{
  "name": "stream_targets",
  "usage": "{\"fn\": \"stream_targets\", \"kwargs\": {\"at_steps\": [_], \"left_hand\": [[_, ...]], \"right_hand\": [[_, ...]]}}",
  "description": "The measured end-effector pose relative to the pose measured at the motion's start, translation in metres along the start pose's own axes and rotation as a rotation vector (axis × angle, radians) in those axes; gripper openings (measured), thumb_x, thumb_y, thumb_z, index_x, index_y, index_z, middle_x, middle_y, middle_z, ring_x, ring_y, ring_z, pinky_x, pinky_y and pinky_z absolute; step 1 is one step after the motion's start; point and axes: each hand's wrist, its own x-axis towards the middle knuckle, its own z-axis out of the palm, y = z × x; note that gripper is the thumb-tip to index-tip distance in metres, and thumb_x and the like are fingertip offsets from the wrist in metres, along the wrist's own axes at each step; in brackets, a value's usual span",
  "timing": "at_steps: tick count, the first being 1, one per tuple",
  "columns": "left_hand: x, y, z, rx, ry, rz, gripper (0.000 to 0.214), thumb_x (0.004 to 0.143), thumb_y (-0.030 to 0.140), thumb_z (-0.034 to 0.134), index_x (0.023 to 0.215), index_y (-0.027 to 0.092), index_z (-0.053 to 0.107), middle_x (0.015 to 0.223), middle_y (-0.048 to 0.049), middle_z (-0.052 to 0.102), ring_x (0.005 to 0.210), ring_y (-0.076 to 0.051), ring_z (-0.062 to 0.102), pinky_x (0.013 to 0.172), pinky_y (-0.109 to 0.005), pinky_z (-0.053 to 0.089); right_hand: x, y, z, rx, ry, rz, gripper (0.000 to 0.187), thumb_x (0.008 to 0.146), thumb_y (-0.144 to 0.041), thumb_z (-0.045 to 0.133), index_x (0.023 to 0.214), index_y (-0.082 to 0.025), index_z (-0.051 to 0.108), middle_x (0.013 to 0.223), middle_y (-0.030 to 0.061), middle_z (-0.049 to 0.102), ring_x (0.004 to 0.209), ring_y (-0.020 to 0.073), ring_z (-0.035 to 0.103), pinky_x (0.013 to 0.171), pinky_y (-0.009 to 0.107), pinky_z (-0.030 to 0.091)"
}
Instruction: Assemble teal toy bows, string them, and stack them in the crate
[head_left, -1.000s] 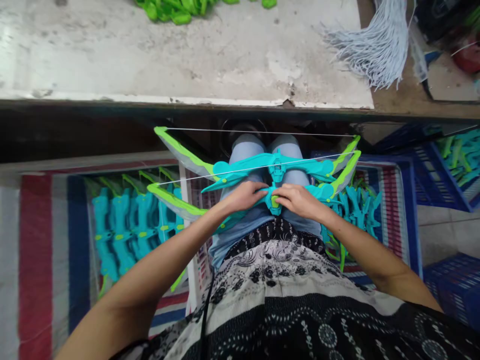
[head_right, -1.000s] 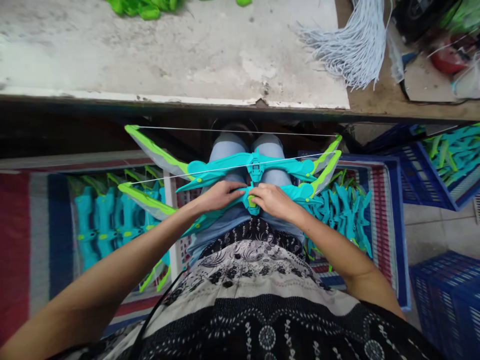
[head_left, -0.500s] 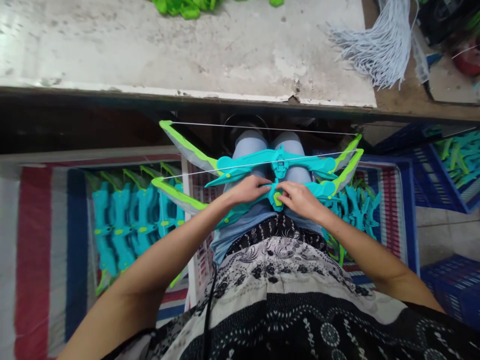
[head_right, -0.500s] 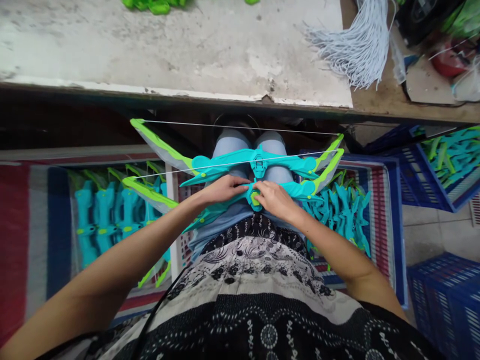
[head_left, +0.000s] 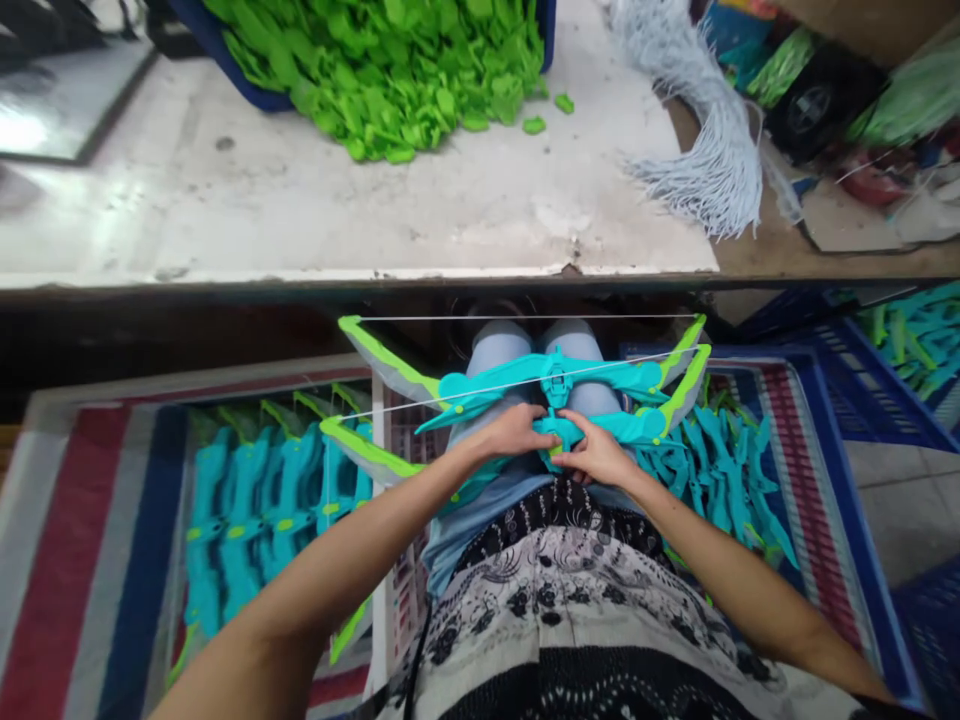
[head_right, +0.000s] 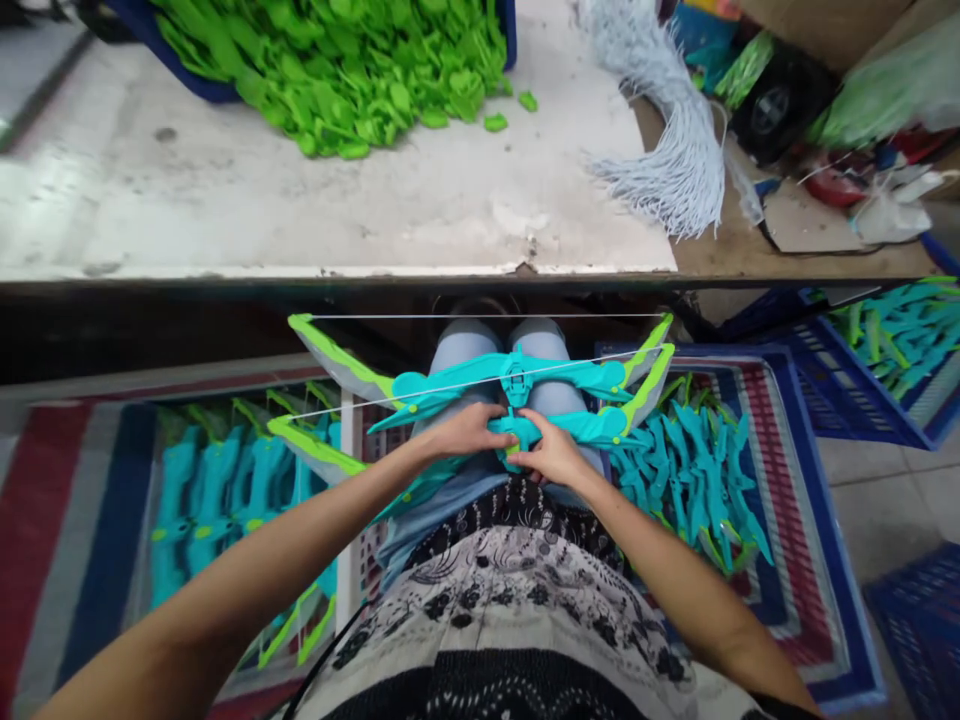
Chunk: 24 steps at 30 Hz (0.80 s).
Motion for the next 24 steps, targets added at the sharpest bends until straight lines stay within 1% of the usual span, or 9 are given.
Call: {"fn": "stream_targets", "kwargs": {"at_steps": [3, 6, 8, 10, 12, 15, 17, 20, 24], "left_hand": [[0.003, -0.003, 0.0, -0.001, -0.001, -0.006, 0.039, 0.07, 0.048, 0.061, 0.088, 0.014, 0.065, 0.074, -0.0018, 0.064, 0.066, -0.017, 0.055, 0.056, -0.025, 0.034], [0.003, -0.003, -0.001, 0.032, -0.004, 0.018, 0.039, 0.074, 0.047, 0.062, 0.089, 0.012, 0.066, 0.077, -0.0031, 0.066, 0.068, -0.017, 0.056, 0.058, -0.026, 0.035], [-0.001, -0.001, 0.0, 0.064, -0.039, 0.022, 0.039, 0.078, 0.049, 0.061, 0.091, 0.012, 0.067, 0.079, -0.0041, 0.068, 0.07, -0.018, 0.059, 0.059, -0.026, 0.038], [-0.008, 0.003, 0.002, 0.135, -0.048, 0.025, 0.041, 0.082, 0.051, 0.061, 0.096, 0.013, 0.068, 0.083, -0.006, 0.07, 0.073, -0.02, 0.063, 0.062, -0.027, 0.042], [-0.016, 0.007, 0.003, 0.235, 0.05, 0.057, 0.042, 0.083, 0.052, 0.062, 0.101, 0.014, 0.068, 0.092, -0.0093, 0.071, 0.079, -0.023, 0.066, 0.068, -0.03, 0.046], [-0.026, 0.008, -0.003, 0.297, 0.392, 0.202, 0.034, 0.091, 0.044, 0.056, 0.106, 0.016, 0.067, 0.102, -0.0114, 0.07, 0.091, -0.024, 0.066, 0.078, -0.032, 0.051], [-0.026, 0.005, -0.014, 0.31, 0.651, 0.293, 0.027, 0.096, 0.037, 0.05, 0.104, 0.016, 0.066, 0.1, -0.0109, 0.068, 0.093, -0.022, 0.065, 0.082, -0.033, 0.052], [-0.019, 0.001, -0.035, 0.379, 0.883, 0.339, 0.022, 0.095, 0.031, 0.05, 0.102, 0.016, 0.064, 0.101, -0.0117, 0.065, 0.093, -0.023, 0.061, 0.08, -0.036, 0.053], [-0.009, -0.001, -0.049, 0.409, 0.818, 0.375, 0.018, 0.094, 0.029, 0.054, 0.102, 0.016, 0.063, 0.104, -0.0121, 0.062, 0.096, -0.024, 0.057, 0.081, -0.038, 0.053]], "right_hand": [[0.005, 0.008, 0.008, 0.021, 0.064, -0.048, 0.076, 0.078, -0.026, 0.074, 0.146, -0.023, 0.041, 0.055, -0.0082, 0.057, 0.052, 0.0148, 0.06, 0.052, 0.022, 0.042], [-0.002, 0.005, 0.0, -0.225, 0.113, -0.166, 0.073, 0.08, -0.032, 0.072, 0.146, -0.019, 0.043, 0.062, -0.0029, 0.064, 0.061, 0.0175, 0.063, 0.056, 0.023, 0.039], [-0.003, -0.012, -0.021, -0.442, 0.012, -0.272, 0.068, 0.076, -0.038, 0.075, 0.138, -0.018, 0.054, 0.073, 0.0029, 0.071, 0.069, 0.0211, 0.065, 0.057, 0.025, 0.038], [0.008, -0.047, -0.056, -0.605, -0.062, -0.417, 0.044, 0.076, -0.04, 0.074, 0.115, -0.021, 0.07, 0.083, 0.0061, 0.074, 0.076, 0.0234, 0.067, 0.06, 0.026, 0.04], [0.034, -0.096, -0.098, -0.64, 0.129, -0.559, 0.021, 0.088, -0.035, 0.06, 0.096, -0.024, 0.075, 0.089, 0.0057, 0.074, 0.084, 0.0223, 0.068, 0.067, 0.027, 0.044], [0.101, -0.178, -0.161, -0.729, 0.615, -0.607, 0.032, 0.096, -0.026, 0.042, 0.105, -0.02, 0.072, 0.103, 0.0115, 0.071, 0.097, 0.0261, 0.065, 0.081, 0.036, 0.049], [0.153, -0.223, -0.195, -0.828, 0.772, -0.603, 0.033, 0.094, -0.018, 0.038, 0.108, -0.016, 0.069, 0.116, 0.0161, 0.065, 0.107, 0.0292, 0.059, 0.083, 0.041, 0.05], [0.218, -0.265, -0.23, -0.896, 0.844, -0.667, 0.035, 0.095, -0.016, 0.033, 0.114, -0.014, 0.062, 0.129, 0.0167, 0.057, 0.119, 0.0304, 0.05, 0.091, 0.047, 0.048], [0.266, -0.286, -0.248, -0.963, 0.782, -0.683, 0.035, 0.096, -0.016, 0.029, 0.106, -0.01, 0.062, 0.114, 0.0189, 0.062, 0.118, 0.0314, 0.05, 0.096, 0.05, 0.045]]}}
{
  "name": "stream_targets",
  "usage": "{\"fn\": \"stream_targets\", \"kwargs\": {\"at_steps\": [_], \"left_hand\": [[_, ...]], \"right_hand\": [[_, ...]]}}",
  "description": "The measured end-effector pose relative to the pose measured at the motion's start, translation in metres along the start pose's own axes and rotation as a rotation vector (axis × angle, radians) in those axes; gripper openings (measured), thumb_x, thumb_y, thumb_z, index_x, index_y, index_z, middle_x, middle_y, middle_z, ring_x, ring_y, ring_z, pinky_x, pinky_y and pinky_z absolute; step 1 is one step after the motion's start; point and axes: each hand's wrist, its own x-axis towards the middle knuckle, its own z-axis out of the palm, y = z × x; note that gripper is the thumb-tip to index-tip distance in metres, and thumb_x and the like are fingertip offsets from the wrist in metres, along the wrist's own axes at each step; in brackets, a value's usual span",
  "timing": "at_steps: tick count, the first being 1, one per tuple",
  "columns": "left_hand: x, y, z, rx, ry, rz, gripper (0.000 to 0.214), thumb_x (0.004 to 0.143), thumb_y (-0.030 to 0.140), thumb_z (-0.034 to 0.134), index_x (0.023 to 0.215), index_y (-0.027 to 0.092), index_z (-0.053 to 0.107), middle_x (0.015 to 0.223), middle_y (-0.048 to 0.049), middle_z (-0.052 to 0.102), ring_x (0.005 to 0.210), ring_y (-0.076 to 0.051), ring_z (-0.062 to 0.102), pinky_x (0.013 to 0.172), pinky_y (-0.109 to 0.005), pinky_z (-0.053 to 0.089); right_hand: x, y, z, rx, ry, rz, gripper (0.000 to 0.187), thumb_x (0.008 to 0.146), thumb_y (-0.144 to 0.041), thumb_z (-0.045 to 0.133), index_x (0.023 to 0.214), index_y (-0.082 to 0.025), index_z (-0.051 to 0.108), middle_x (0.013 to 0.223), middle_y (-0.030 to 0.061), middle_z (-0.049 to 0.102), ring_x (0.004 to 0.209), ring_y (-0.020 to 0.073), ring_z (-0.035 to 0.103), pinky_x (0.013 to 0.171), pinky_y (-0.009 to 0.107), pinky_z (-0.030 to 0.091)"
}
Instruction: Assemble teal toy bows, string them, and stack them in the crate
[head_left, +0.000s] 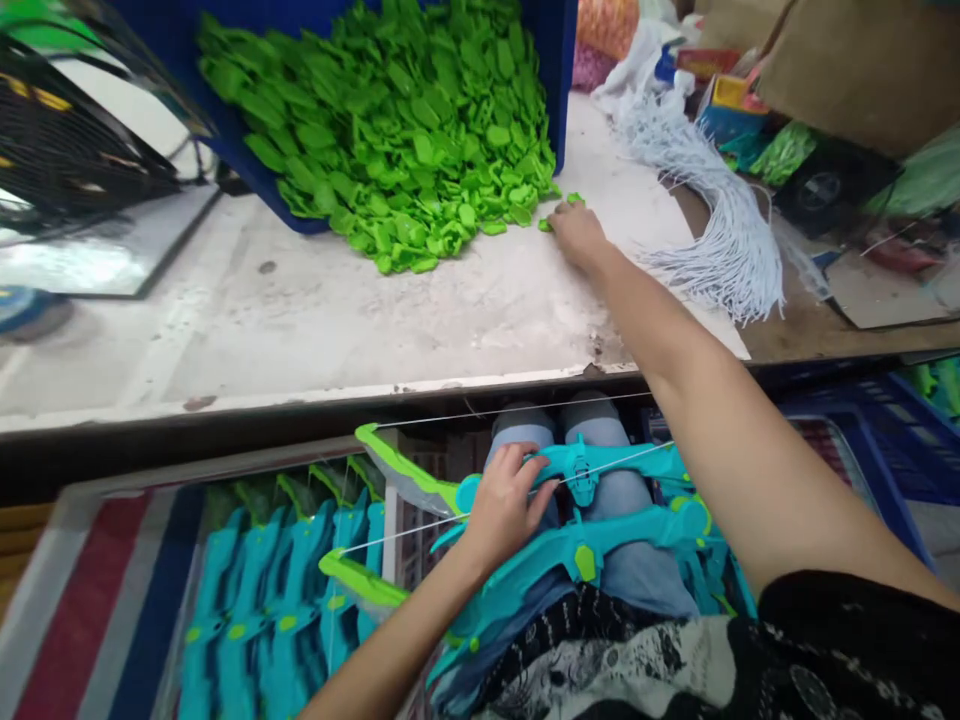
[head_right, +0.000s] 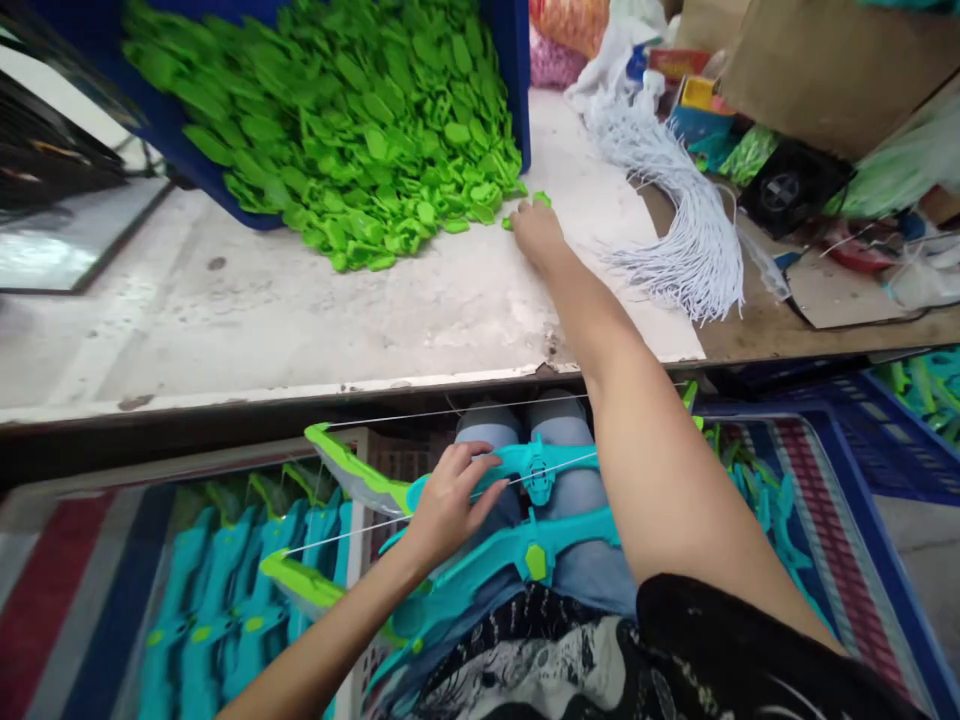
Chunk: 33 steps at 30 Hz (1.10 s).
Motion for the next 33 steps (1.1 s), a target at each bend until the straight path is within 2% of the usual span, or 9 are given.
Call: {"fn": "stream_targets", "kwargs": {"at_steps": [4, 8, 11, 14, 17, 20, 22, 25, 33], "left_hand": [[0.004, -0.002, 0.002, -0.008, -0.147, 0.03, 0.021, 0.093, 0.03, 0.054, 0.104, 0.015, 0.063, 0.104, -0.0124, 0.061, 0.095, -0.025, 0.055, 0.081, -0.039, 0.052], [0.012, -0.001, 0.007, 0.12, -0.308, 0.034, 0.02, 0.089, 0.03, 0.059, 0.102, 0.016, 0.065, 0.111, -0.0144, 0.059, 0.098, -0.029, 0.052, 0.081, -0.042, 0.05], [0.019, 0.008, 0.012, 0.222, -0.367, 0.027, 0.017, 0.091, 0.023, 0.051, 0.09, 0.016, 0.066, 0.111, -0.0156, 0.06, 0.098, -0.03, 0.053, 0.079, -0.042, 0.048], [0.024, 0.021, 0.014, 0.253, -0.426, -0.062, 0.027, 0.095, 0.02, 0.04, 0.089, 0.016, 0.065, 0.102, -0.0153, 0.064, 0.093, -0.028, 0.058, 0.077, -0.039, 0.046], [0.033, 0.029, 0.011, 0.224, -0.508, -0.289, 0.03, 0.097, 0.025, 0.036, 0.107, 0.017, 0.063, 0.091, -0.0106, 0.069, 0.084, -0.026, 0.063, 0.07, -0.034, 0.046], [0.049, 0.029, 0.009, 0.191, -0.568, -0.368, 0.031, 0.095, 0.032, 0.041, 0.108, 0.019, 0.066, 0.093, -0.0091, 0.072, 0.088, -0.026, 0.066, 0.071, -0.032, 0.046], [0.06, 0.025, 0.01, 0.17, -0.585, -0.329, 0.03, 0.093, 0.034, 0.044, 0.101, 0.02, 0.069, 0.097, -0.0093, 0.072, 0.094, -0.026, 0.066, 0.076, -0.031, 0.047], [0.07, 0.02, 0.013, 0.155, -0.572, -0.286, 0.032, 0.09, 0.035, 0.049, 0.109, 0.02, 0.07, 0.11, -0.0093, 0.07, 0.099, -0.024, 0.066, 0.081, -0.03, 0.048], [0.078, 0.012, 0.015, 0.104, -0.683, -0.291, 0.037, 0.091, 0.038, 0.046, 0.109, 0.02, 0.073, 0.109, -0.0078, 0.074, 0.103, -0.025, 0.067, 0.084, -0.029, 0.048]], "right_hand": [[0.009, 0.001, 0.006, -0.06, -0.057, -0.036, 0.035, 0.09, -0.008, 0.031, 0.097, -0.011, 0.065, 0.103, 0.0183, 0.063, 0.116, 0.0329, 0.053, 0.099, 0.052, 0.042], [-0.027, -0.008, -0.017, 0.008, -0.016, 0.035, 0.028, 0.086, -0.013, 0.041, 0.099, -0.021, 0.064, 0.101, 0.0138, 0.063, 0.105, 0.0302, 0.057, 0.093, 0.047, 0.045], [-0.1, -0.026, -0.053, 0.224, 0.095, 0.112, 0.015, 0.083, -0.019, 0.049, 0.089, -0.024, 0.061, 0.083, 0.0073, 0.062, 0.078, 0.0218, 0.055, 0.077, 0.037, 0.046], [-0.207, -0.05, -0.077, 0.56, 0.125, 0.056, 0.006, 0.083, -0.023, 0.053, 0.079, -0.019, 0.056, 0.067, -0.001, 0.053, 0.062, 0.0121, 0.046, 0.066, 0.028, 0.04], [-0.31, -0.073, -0.066, 0.941, -0.117, 0.188, 0.013, 0.084, -0.032, 0.054, 0.083, -0.019, 0.056, 0.068, -0.0026, 0.058, 0.063, 0.011, 0.052, 0.063, 0.024, 0.041], [-0.374, -0.094, -0.032, 1.127, -0.323, 0.436, 0.014, 0.081, -0.034, 0.053, 0.077, -0.021, 0.051, 0.066, -0.0013, 0.061, 0.062, 0.0129, 0.056, 0.059, 0.025, 0.043], [-0.39, -0.106, -0.011, 1.161, -0.347, 0.57, 0.01, 0.079, -0.031, 0.053, 0.077, -0.022, 0.049, 0.062, -0.0022, 0.061, 0.058, 0.0132, 0.057, 0.057, 0.025, 0.044], [-0.388, -0.116, 0.005, 1.202, -0.3, 0.693, 0.014, 0.076, -0.026, 0.055, 0.088, -0.023, 0.048, 0.057, -0.0066, 0.06, 0.051, 0.0118, 0.054, 0.053, 0.023, 0.043], [-0.373, -0.126, -0.004, 1.34, -0.248, 0.891, 0.03, 0.072, -0.023, 0.055, 0.1, -0.021, 0.048, 0.051, -0.0101, 0.059, 0.04, 0.009, 0.048, 0.043, 0.019, 0.038]]}}
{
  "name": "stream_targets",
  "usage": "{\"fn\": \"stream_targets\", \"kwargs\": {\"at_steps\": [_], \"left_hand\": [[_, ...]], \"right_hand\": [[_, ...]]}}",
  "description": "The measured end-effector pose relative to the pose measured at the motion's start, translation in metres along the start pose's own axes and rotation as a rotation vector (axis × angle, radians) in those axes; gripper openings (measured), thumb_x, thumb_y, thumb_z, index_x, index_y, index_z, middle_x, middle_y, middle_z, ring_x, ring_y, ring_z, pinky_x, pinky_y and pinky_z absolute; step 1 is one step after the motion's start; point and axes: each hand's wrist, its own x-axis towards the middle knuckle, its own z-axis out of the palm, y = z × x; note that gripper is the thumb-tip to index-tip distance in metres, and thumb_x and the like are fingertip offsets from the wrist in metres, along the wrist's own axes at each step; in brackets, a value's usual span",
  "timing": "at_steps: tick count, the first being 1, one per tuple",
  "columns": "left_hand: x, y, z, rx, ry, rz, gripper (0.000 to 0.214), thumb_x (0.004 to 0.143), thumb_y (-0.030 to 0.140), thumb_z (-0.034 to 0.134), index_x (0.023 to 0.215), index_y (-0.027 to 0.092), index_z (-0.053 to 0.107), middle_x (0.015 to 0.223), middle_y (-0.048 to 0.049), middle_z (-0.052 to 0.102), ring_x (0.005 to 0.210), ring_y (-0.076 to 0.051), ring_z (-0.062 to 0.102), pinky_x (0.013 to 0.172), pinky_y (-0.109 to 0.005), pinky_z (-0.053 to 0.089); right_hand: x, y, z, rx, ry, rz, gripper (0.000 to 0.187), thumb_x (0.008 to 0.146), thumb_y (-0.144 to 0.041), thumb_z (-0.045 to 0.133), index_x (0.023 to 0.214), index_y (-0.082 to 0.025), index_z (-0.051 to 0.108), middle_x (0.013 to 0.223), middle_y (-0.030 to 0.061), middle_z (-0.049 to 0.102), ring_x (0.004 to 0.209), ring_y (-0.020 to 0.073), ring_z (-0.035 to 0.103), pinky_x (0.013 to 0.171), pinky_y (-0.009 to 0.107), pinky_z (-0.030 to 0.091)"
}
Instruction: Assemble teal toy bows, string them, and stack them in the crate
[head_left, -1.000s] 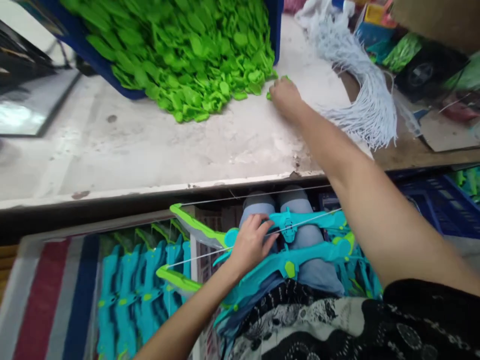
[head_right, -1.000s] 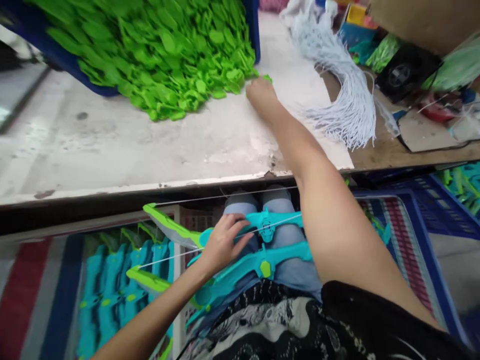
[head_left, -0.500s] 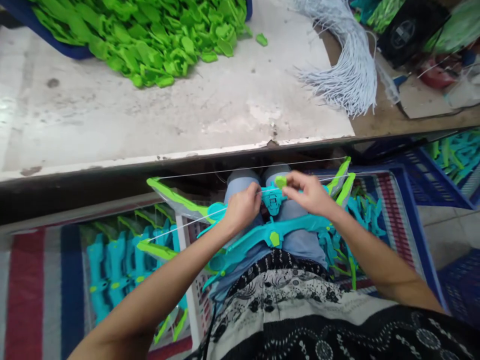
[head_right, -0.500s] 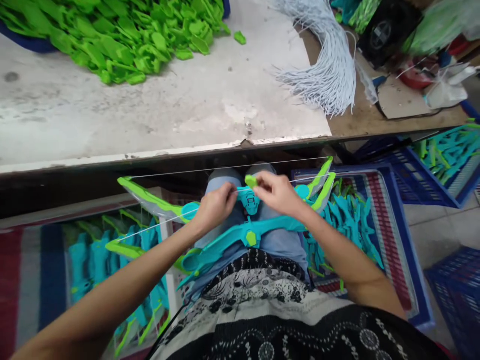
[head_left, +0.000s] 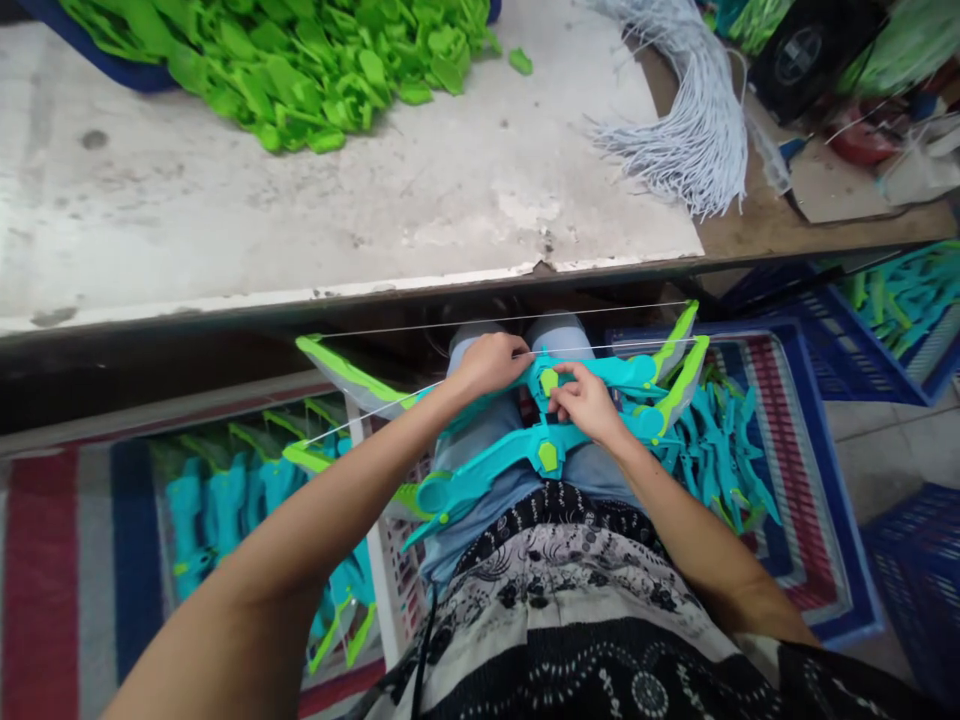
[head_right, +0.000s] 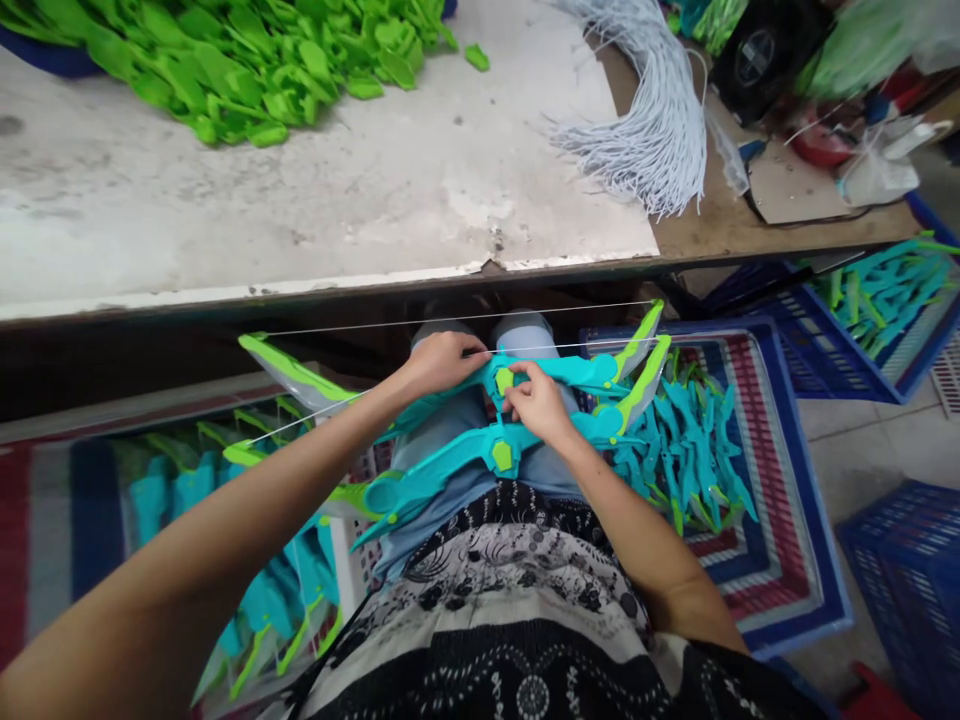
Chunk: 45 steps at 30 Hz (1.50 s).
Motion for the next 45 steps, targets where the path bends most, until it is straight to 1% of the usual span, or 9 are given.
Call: {"fn": "stream_targets", "kwargs": {"at_steps": [12, 19, 22, 25, 28, 33, 37, 42, 45], "left_hand": [[0.003, -0.008, 0.005, -0.041, -0.029, 0.059, 0.042, 0.092, 0.042, 0.041, 0.108, 0.02, 0.074, 0.111, -0.0079, 0.074, 0.104, -0.025, 0.066, 0.082, -0.029, 0.046], [0.004, -0.01, 0.007, -0.051, -0.037, 0.06, 0.045, 0.09, 0.048, 0.044, 0.107, 0.02, 0.075, 0.109, -0.0089, 0.074, 0.1, -0.026, 0.067, 0.078, -0.029, 0.045], [0.004, -0.009, 0.005, -0.047, -0.056, 0.074, 0.05, 0.09, 0.054, 0.043, 0.107, 0.019, 0.074, 0.109, -0.0091, 0.074, 0.098, -0.026, 0.067, 0.076, -0.029, 0.045], [0.004, -0.005, 0.003, -0.012, -0.087, 0.074, 0.057, 0.086, 0.063, 0.046, 0.103, 0.016, 0.073, 0.104, -0.0118, 0.074, 0.095, -0.028, 0.067, 0.075, -0.03, 0.045], [0.006, 0.001, 0.001, 0.067, -0.124, 0.039, 0.06, 0.082, 0.066, 0.049, 0.101, 0.014, 0.072, 0.1, -0.0141, 0.073, 0.096, -0.03, 0.067, 0.077, -0.031, 0.046], [0.01, 0.007, -0.003, 0.174, -0.183, 0.065, 0.059, 0.083, 0.065, 0.048, 0.103, 0.014, 0.07, 0.106, -0.0157, 0.072, 0.108, -0.033, 0.063, 0.082, -0.031, 0.047], [0.016, 0.001, 0.0, 0.093, -0.248, 0.112, 0.055, 0.084, 0.062, 0.046, 0.097, 0.014, 0.07, 0.097, -0.0131, 0.073, 0.091, -0.028, 0.068, 0.073, -0.028, 0.046], [0.018, -0.003, 0.004, 0.005, -0.25, 0.113, 0.05, 0.083, 0.058, 0.048, 0.092, 0.014, 0.07, 0.089, -0.0107, 0.073, 0.082, -0.025, 0.068, 0.064, -0.027, 0.042], [0.015, 0.001, 0.006, -0.027, -0.239, 0.076, 0.053, 0.083, 0.06, 0.046, 0.095, 0.014, 0.07, 0.094, -0.0119, 0.073, 0.087, -0.026, 0.068, 0.065, -0.028, 0.042]], "right_hand": [[-0.003, 0.003, 0.016, -0.04, 0.171, -0.002, 0.027, 0.074, -0.024, 0.056, 0.101, -0.022, 0.052, 0.052, -0.0084, 0.059, 0.039, 0.0097, 0.05, 0.042, 0.021, 0.04], [-0.002, 0.005, 0.016, -0.045, 0.115, -0.004, 0.029, 0.073, -0.026, 0.057, 0.101, -0.021, 0.056, 0.053, -0.0075, 0.06, 0.039, 0.0093, 0.052, 0.041, 0.02, 0.04], [-0.004, 0.005, 0.018, -0.031, 0.153, 0.006, 0.045, 0.073, -0.025, 0.057, 0.118, -0.02, 0.053, 0.054, -0.0082, 0.061, 0.039, 0.0089, 0.052, 0.042, 0.019, 0.041], [-0.003, 0.002, 0.018, -0.014, 0.145, 0.057, 0.073, 0.074, -0.023, 0.06, 0.143, -0.019, 0.035, 0.054, -0.0094, 0.062, 0.038, 0.0096, 0.052, 0.04, 0.018, 0.04], [-0.002, 0.0, 0.013, -0.084, 0.113, 0.112, 0.082, 0.077, -0.025, 0.062, 0.15, -0.016, 0.027, 0.05, -0.0094, 0.06, 0.037, 0.011, 0.052, 0.04, 0.02, 0.041], [-0.004, 0.003, 0.006, -0.334, 0.168, 0.026, 0.072, 0.08, -0.03, 0.064, 0.147, -0.02, 0.039, 0.056, -0.0066, 0.062, 0.051, 0.0146, 0.061, 0.05, 0.023, 0.045], [-0.004, 0.008, 0.004, -0.509, 0.218, -0.079, 0.065, 0.077, -0.036, 0.07, 0.138, -0.022, 0.051, 0.059, -0.0049, 0.059, 0.062, 0.0164, 0.06, 0.056, 0.024, 0.041], [0.002, 0.015, 0.012, -0.132, 0.122, 0.009, 0.074, 0.076, -0.034, 0.066, 0.145, -0.022, 0.04, 0.051, -0.0118, 0.034, 0.048, 0.0104, 0.041, 0.048, 0.02, 0.031], [0.005, 0.015, 0.014, 0.058, 0.077, 0.056, 0.082, 0.072, -0.029, 0.069, 0.147, -0.024, 0.035, 0.054, -0.0131, 0.032, 0.047, 0.008, 0.034, 0.046, 0.019, 0.028]]}}
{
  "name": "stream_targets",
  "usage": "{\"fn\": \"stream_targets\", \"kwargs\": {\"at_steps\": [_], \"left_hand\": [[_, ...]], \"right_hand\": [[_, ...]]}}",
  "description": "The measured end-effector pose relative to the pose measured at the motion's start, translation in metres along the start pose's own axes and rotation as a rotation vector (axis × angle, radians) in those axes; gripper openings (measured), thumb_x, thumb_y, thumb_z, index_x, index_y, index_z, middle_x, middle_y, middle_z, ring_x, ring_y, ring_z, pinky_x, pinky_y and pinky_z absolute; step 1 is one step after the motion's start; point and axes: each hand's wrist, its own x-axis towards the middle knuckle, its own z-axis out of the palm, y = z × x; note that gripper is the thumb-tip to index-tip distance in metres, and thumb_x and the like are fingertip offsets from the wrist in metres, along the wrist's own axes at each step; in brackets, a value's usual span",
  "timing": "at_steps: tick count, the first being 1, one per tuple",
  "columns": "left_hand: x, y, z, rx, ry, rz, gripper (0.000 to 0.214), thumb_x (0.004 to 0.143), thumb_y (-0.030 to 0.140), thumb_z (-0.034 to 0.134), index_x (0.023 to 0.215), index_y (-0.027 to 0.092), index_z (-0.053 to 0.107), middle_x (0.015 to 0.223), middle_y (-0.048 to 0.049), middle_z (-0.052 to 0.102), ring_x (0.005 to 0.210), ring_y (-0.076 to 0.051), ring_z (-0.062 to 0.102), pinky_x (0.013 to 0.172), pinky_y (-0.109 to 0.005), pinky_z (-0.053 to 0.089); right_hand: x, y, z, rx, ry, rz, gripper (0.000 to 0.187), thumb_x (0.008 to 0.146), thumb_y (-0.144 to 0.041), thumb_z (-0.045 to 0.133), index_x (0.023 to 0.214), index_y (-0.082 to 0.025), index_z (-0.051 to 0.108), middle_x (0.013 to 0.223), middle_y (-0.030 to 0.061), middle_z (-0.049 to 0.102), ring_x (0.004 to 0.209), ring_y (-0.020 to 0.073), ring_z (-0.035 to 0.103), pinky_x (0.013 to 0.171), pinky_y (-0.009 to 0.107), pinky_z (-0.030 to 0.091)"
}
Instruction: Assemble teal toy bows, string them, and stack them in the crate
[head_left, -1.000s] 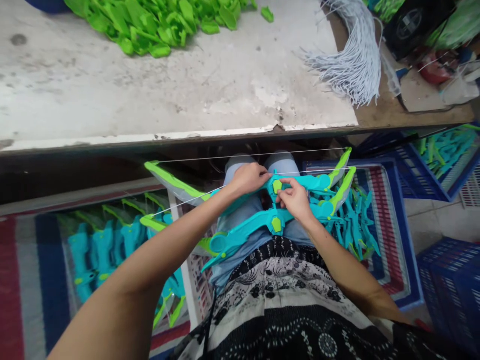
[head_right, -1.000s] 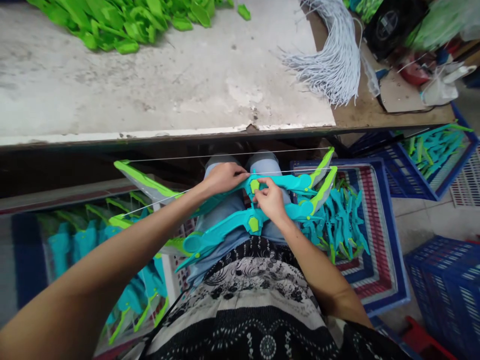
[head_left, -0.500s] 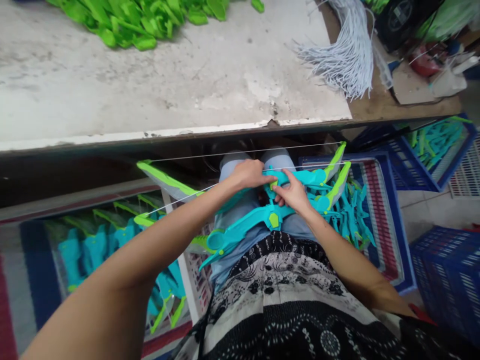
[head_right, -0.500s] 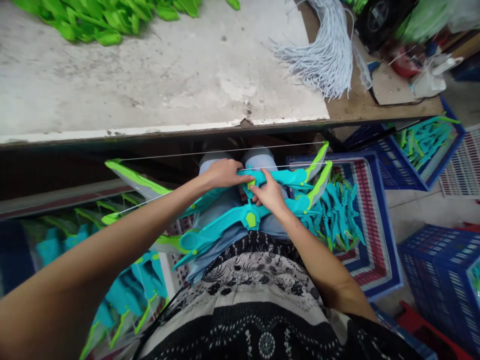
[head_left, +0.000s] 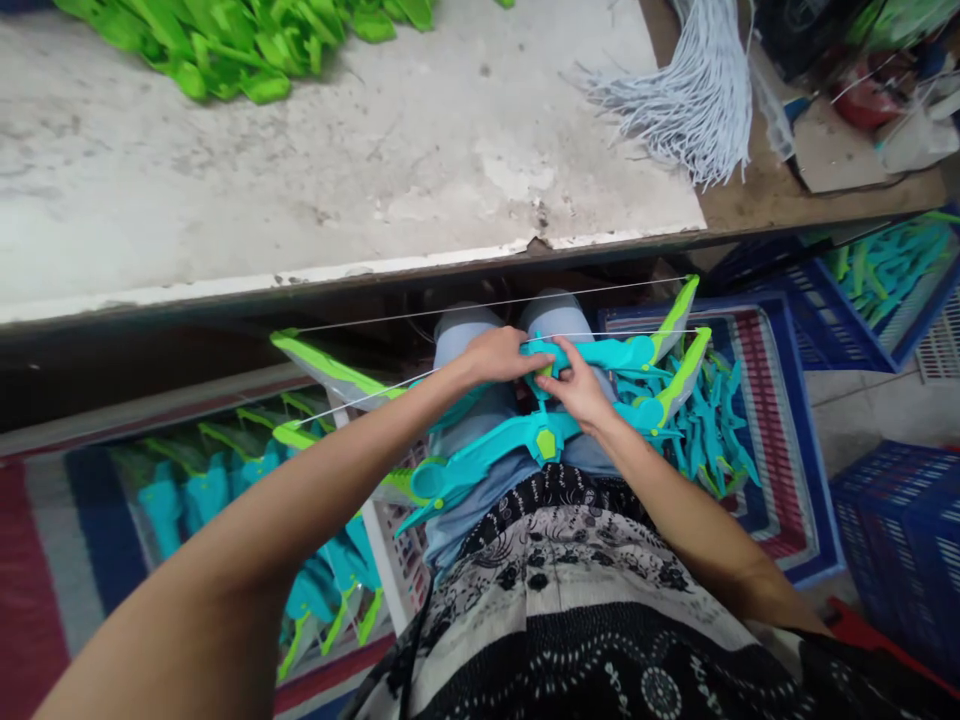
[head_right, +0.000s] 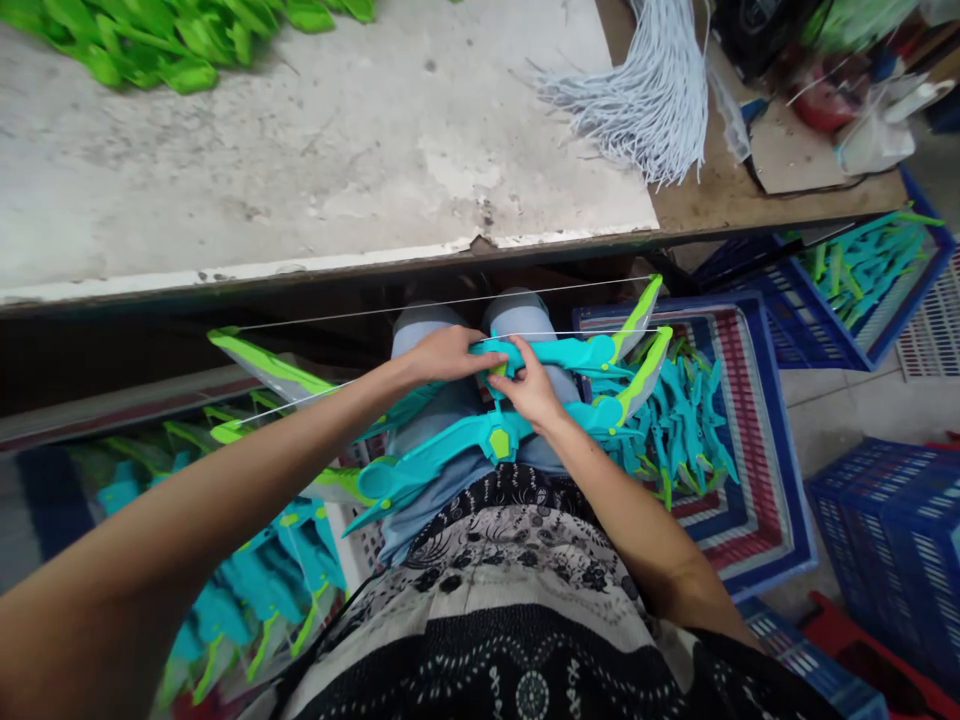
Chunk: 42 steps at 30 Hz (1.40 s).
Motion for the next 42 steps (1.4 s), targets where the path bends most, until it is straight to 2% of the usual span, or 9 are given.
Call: {"fn": "stream_targets", "kwargs": {"at_steps": [4, 12, 23, 26, 30, 37, 42], "left_hand": [[0.002, 0.002, 0.002, -0.028, 0.009, -0.029, 0.055, 0.081, 0.064, 0.048, 0.091, 0.014, 0.069, 0.091, -0.0118, 0.073, 0.081, -0.025, 0.067, 0.064, -0.028, 0.042], [0.009, -0.003, -0.002, -0.086, -0.039, 0.075, 0.051, 0.079, 0.061, 0.051, 0.087, 0.013, 0.065, 0.082, -0.0082, 0.069, 0.072, -0.019, 0.061, 0.06, -0.026, 0.038], [0.01, -0.002, -0.005, -0.125, -0.075, 0.117, 0.052, 0.075, 0.061, 0.052, 0.092, 0.013, 0.062, 0.089, -0.009, 0.068, 0.076, -0.02, 0.06, 0.062, -0.026, 0.039], [0.01, -0.004, -0.006, -0.122, -0.09, 0.113, 0.05, 0.075, 0.059, 0.052, 0.09, 0.013, 0.062, 0.088, -0.0078, 0.068, 0.076, -0.019, 0.06, 0.061, -0.026, 0.039], [0.009, -0.006, -0.006, -0.117, -0.102, 0.1, 0.046, 0.076, 0.056, 0.052, 0.089, 0.014, 0.063, 0.086, -0.006, 0.068, 0.075, -0.018, 0.06, 0.06, -0.025, 0.038], [0.008, -0.002, -0.001, -0.062, -0.05, 0.082, 0.053, 0.077, 0.061, 0.052, 0.093, 0.012, 0.064, 0.084, -0.0082, 0.068, 0.071, -0.019, 0.061, 0.058, -0.026, 0.037], [0.008, -0.003, 0.006, 0.0, -0.004, 0.086, 0.049, 0.08, 0.057, 0.054, 0.097, 0.012, 0.064, 0.088, -0.0096, 0.069, 0.076, -0.021, 0.063, 0.06, -0.027, 0.037]], "right_hand": [[0.003, -0.002, -0.005, 0.01, -0.04, 0.025, 0.082, 0.071, -0.026, 0.069, 0.146, -0.024, 0.036, 0.052, -0.0132, 0.031, 0.045, 0.0081, 0.032, 0.045, 0.02, 0.026], [0.004, -0.001, -0.012, 0.087, -0.085, 0.033, 0.078, 0.07, -0.027, 0.07, 0.143, -0.024, 0.042, 0.054, -0.0114, 0.037, 0.051, 0.0086, 0.037, 0.049, 0.02, 0.032], [0.002, -0.001, -0.006, 0.013, 0.022, -0.007, 0.08, 0.069, -0.029, 0.075, 0.142, -0.022, 0.044, 0.053, -0.0112, 0.031, 0.048, 0.0078, 0.03, 0.044, 0.021, 0.023], [0.003, -0.004, -0.002, 0.03, 0.011, 0.018, 0.078, 0.068, -0.028, 0.075, 0.14, -0.021, 0.045, 0.05, -0.0123, 0.031, 0.046, 0.008, 0.03, 0.042, 0.02, 0.025], [0.003, -0.006, 0.003, 0.07, -0.02, 0.021, 0.074, 0.067, -0.026, 0.074, 0.136, -0.019, 0.045, 0.052, -0.0115, 0.039, 0.047, 0.0083, 0.035, 0.044, 0.02, 0.032], [0.003, 0.002, 0.005, 0.073, 0.001, -0.024, 0.074, 0.067, -0.023, 0.071, 0.136, -0.022, 0.044, 0.068, -0.0072, 0.049, 0.055, 0.0092, 0.042, 0.05, 0.021, 0.037], [0.006, 0.009, 0.005, 0.029, 0.009, -0.077, 0.073, 0.067, -0.026, 0.071, 0.135, -0.023, 0.045, 0.069, -0.0072, 0.049, 0.055, 0.0083, 0.038, 0.05, 0.02, 0.034]]}}
